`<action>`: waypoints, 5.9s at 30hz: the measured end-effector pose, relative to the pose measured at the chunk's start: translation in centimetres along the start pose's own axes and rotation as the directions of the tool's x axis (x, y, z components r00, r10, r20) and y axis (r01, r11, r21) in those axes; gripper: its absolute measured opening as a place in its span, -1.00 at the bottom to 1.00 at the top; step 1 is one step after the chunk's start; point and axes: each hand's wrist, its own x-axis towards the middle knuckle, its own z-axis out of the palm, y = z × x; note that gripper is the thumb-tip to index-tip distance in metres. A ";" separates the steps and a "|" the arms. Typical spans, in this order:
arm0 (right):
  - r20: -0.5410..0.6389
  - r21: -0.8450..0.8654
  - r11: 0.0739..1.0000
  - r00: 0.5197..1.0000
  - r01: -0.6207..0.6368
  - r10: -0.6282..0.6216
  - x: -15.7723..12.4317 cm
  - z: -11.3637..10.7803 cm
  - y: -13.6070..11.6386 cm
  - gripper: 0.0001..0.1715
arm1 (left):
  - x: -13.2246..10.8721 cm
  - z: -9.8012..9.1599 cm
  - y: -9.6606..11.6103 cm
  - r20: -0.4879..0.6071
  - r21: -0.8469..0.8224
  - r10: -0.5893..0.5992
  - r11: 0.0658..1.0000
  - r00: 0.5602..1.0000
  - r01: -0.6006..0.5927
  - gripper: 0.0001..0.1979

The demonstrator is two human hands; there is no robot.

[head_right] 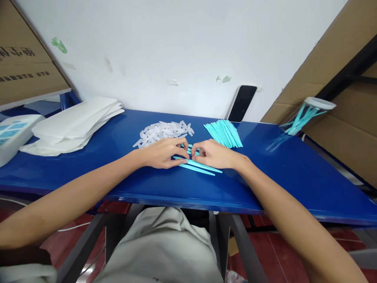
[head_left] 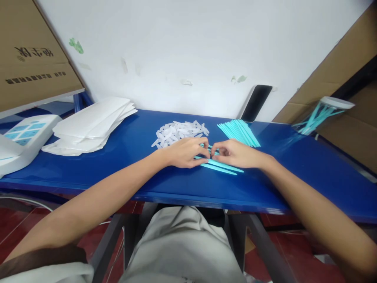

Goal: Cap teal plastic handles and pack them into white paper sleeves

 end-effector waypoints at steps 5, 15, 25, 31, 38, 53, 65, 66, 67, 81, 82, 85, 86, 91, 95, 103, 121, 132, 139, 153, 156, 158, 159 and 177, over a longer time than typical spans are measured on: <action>0.012 0.016 1.000 1.000 0.000 0.000 0.1 -0.1 0.2 -0.70 | 0.0 -0.1 0.5 0.014 0.000 -0.016 1.000 1.000 0.016 -0.77; 0.052 0.011 0.992 0.990 -0.129 0.128 0.1 -0.8 0.3 -0.64 | -0.2 0.5 -0.1 0.036 0.110 -0.109 0.988 0.993 0.105 -0.48; -0.001 -0.059 0.996 0.997 -0.072 0.072 -0.1 -0.2 -0.4 -0.81 | -0.4 -2.7 -0.9 -0.246 0.199 -0.098 0.969 0.964 0.150 -0.64; 0.025 -0.038 0.997 0.997 -0.066 0.067 -0.1 0.0 -0.6 -0.74 | -1.3 -2.6 -1.6 -0.148 0.168 -0.113 0.976 0.983 0.137 -0.76; 0.010 -0.047 0.994 0.995 -0.096 0.097 -0.1 -0.3 -0.4 -0.66 | -2.9 -2.2 -2.3 -0.010 0.248 0.088 0.965 0.996 -0.083 -0.74; -0.019 -0.100 0.988 0.993 -0.118 0.116 0.1 0.0 -0.8 -0.80 | -4.1 -3.0 -1.8 -0.092 0.263 -0.031 0.963 0.995 0.054 -0.69; -0.007 -0.086 0.987 0.991 -0.136 0.136 -0.1 -0.1 0.0 -0.69 | -3.9 -2.6 -1.7 -0.024 0.161 -0.093 0.982 0.995 0.096 -0.66; -0.016 -0.097 0.987 0.991 -0.132 0.131 -0.1 -0.2 0.1 -0.69 | -3.9 -2.6 -1.7 -0.021 0.153 -0.096 0.983 0.995 0.098 -0.66; -0.022 -0.104 0.987 0.992 -0.126 0.124 -0.1 -0.3 0.1 -0.69 | -3.9 -2.6 -1.6 -0.018 0.146 -0.099 0.984 0.995 0.101 -0.66; -0.038 -0.283 0.951 0.990 0.121 -0.137 -0.4 0.0 -0.9 -0.82 | -3.7 -2.4 -1.4 0.044 0.066 -0.119 0.991 0.992 0.116 -0.63; -0.033 -0.276 0.953 0.990 0.124 -0.138 -0.5 0.0 -0.9 -0.82 | -3.7 -2.4 -1.3 0.046 0.063 -0.120 0.991 0.992 0.117 -0.62; -0.006 -0.233 0.966 0.993 0.114 -0.118 -0.6 -0.4 -0.7 -0.78 | -3.7 -2.4 -1.4 0.052 0.053 -0.116 0.992 0.992 0.113 -0.61; 0.004 -0.218 0.970 0.994 0.110 -0.112 -0.7 -0.6 -0.6 -0.78 | -3.7 -2.4 -1.4 0.054 0.053 -0.115 0.992 0.992 0.113 -0.61; 0.010 -0.190 0.975 0.993 0.119 -0.119 -0.6 -0.8 -0.4 -0.83 | -3.8 -2.3 -1.6 0.078 0.041 -0.135 0.990 0.988 0.132 -0.54; -0.036 -0.219 0.963 0.985 0.157 -0.169 -0.5 -0.4 -0.6 -0.79 | -3.7 -2.1 -1.5 0.087 0.036 -0.106 0.994 0.991 0.103 -0.45; -0.065 -0.094 0.983 0.985 0.155 -0.162 -0.1 -0.2 0.0 -0.72 | -3.5 -1.2 -0.7 0.042 0.121 -0.106 0.988 0.993 0.100 -0.40; -0.003 -0.228 0.957 0.983 0.179 -0.185 -0.4 0.2 -0.6 -0.61 | -3.1 -0.3 -0.2 0.017 0.061 -0.089 0.994 0.996 0.088 -0.55; -0.095 -0.319 0.940 0.982 0.124 -0.162 -0.1 0.5 -0.6 -0.57 | -3.0 -0.8 0.0 -0.056 0.045 -0.027 0.999 0.998 0.029 -0.65; -0.151 -0.482 0.876 0.983 0.019 -0.105 0.0 0.4 0.7 -0.55 | -3.0 -0.5 -0.3 0.028 0.042 0.029 0.999 0.999 -0.030 -0.66; -0.086 -0.420 0.904 0.988 0.082 -0.130 -0.1 0.1 0.9 -0.56 | -2.9 -0.4 0.2 0.095 0.069 0.017 0.997 0.995 -0.023 -0.62; -0.067 -0.366 0.926 0.989 0.095 -0.128 -0.4 -0.2 0.8 -0.58 | -3.0 -0.5 -0.1 0.089 0.063 -0.001 0.998 0.996 -0.004 -0.62; -0.061 -0.334 0.937 0.990 0.101 -0.128 -0.4 -0.2 0.5 -0.60 | -3.0 -0.5 -0.2 0.084 0.058 0.002 0.998 0.996 -0.007 -0.63; -0.063 -0.321 0.942 0.990 0.100 -0.127 -0.4 -0.2 0.4 -0.60 | -3.0 -0.5 -0.2 0.080 0.055 0.006 0.998 0.997 -0.011 -0.63; -0.168 -0.450 0.893 0.981 0.007 -0.093 0.3 0.5 0.9 -0.64 | -3.1 -0.2 -0.2 0.055 0.099 0.008 0.995 0.998 -0.013 -0.59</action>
